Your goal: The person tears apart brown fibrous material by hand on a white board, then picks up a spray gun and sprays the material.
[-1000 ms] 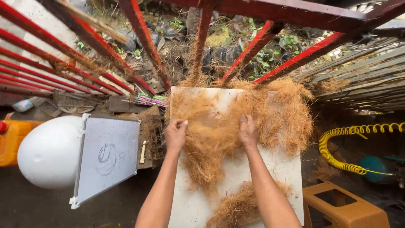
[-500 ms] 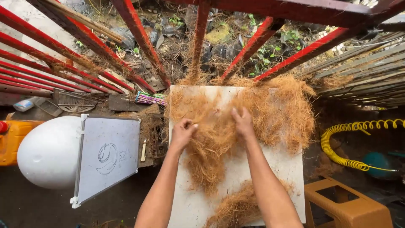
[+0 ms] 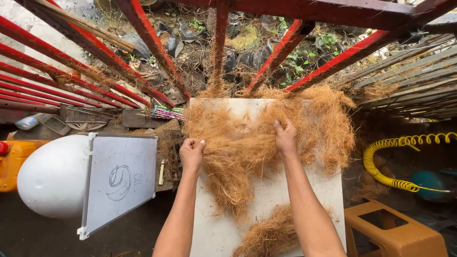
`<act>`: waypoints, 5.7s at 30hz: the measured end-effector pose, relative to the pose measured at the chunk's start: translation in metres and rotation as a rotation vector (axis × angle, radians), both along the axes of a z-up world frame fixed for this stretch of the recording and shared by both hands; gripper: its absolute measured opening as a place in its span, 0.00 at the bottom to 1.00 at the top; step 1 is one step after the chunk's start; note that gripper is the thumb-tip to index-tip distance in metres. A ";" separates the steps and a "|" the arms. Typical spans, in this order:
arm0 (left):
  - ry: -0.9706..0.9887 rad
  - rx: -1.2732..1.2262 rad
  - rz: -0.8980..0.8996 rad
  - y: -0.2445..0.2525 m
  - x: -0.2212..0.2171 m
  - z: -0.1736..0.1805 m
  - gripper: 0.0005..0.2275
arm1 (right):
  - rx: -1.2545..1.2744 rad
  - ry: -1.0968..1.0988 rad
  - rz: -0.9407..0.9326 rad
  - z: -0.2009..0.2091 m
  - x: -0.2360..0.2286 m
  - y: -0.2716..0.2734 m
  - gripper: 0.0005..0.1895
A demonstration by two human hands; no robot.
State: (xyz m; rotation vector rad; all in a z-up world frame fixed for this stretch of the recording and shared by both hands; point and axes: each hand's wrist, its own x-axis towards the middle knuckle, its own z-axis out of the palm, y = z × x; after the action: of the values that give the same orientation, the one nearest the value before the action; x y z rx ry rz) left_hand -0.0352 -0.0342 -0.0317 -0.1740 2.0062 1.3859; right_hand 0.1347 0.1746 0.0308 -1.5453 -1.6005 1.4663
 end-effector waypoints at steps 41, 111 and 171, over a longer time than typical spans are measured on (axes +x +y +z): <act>-0.124 -0.276 -0.151 -0.077 0.123 0.070 0.34 | 0.500 -0.637 1.147 -0.033 -0.007 -0.081 0.28; 0.425 -0.308 -0.301 -0.076 0.043 -0.017 0.10 | 0.448 -0.154 -0.361 -0.026 0.210 -0.016 0.18; 0.250 -0.221 -0.264 0.024 0.180 0.053 0.15 | 0.067 -0.152 -0.134 -0.107 0.227 0.024 0.20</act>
State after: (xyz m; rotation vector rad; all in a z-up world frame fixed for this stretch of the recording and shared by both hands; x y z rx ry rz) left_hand 0.1449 -0.0104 0.0210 0.1716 2.2915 1.0610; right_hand 0.3614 0.1991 -0.0759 -1.7248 -1.5790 1.2386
